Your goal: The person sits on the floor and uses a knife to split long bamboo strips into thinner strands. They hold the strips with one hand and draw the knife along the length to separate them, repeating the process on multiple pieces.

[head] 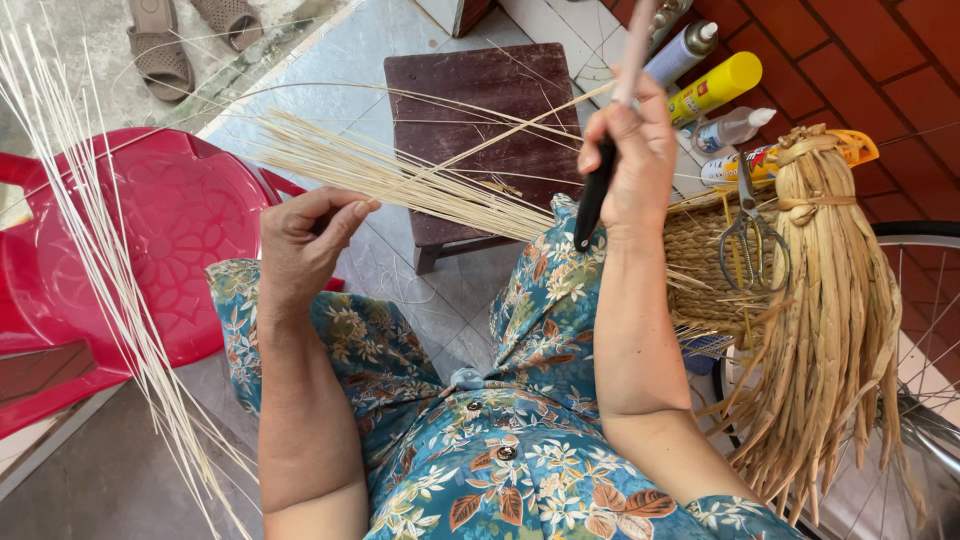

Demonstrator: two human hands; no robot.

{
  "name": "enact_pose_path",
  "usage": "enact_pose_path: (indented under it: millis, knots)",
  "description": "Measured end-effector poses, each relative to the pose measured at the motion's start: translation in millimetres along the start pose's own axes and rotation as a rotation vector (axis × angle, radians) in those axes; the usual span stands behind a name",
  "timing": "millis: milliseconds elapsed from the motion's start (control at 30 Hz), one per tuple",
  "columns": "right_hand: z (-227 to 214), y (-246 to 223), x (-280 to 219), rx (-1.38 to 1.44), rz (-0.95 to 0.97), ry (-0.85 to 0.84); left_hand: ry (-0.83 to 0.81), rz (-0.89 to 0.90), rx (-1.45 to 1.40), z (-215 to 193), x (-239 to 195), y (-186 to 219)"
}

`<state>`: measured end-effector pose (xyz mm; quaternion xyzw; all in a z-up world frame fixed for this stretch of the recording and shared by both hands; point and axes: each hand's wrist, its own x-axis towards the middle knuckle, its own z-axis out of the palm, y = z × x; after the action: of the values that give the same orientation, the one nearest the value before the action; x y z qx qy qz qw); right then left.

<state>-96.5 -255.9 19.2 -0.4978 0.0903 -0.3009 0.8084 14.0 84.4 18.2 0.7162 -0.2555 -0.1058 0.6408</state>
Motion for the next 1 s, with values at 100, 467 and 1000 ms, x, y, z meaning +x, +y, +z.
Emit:
enact_pose_path:
  millis: [100,467,1000]
  knots:
    - [-2,-14,-1,0.047,-0.022,0.039,0.042,-0.002,0.003,-4,1,-5]
    - [72,21,-52,-0.292,0.324,-0.382,-0.036,0.054,0.057,16,2,-12]
    - [9,-5,-16,0.102,0.091,0.096,0.042,0.003,0.003,-10,0,-8]
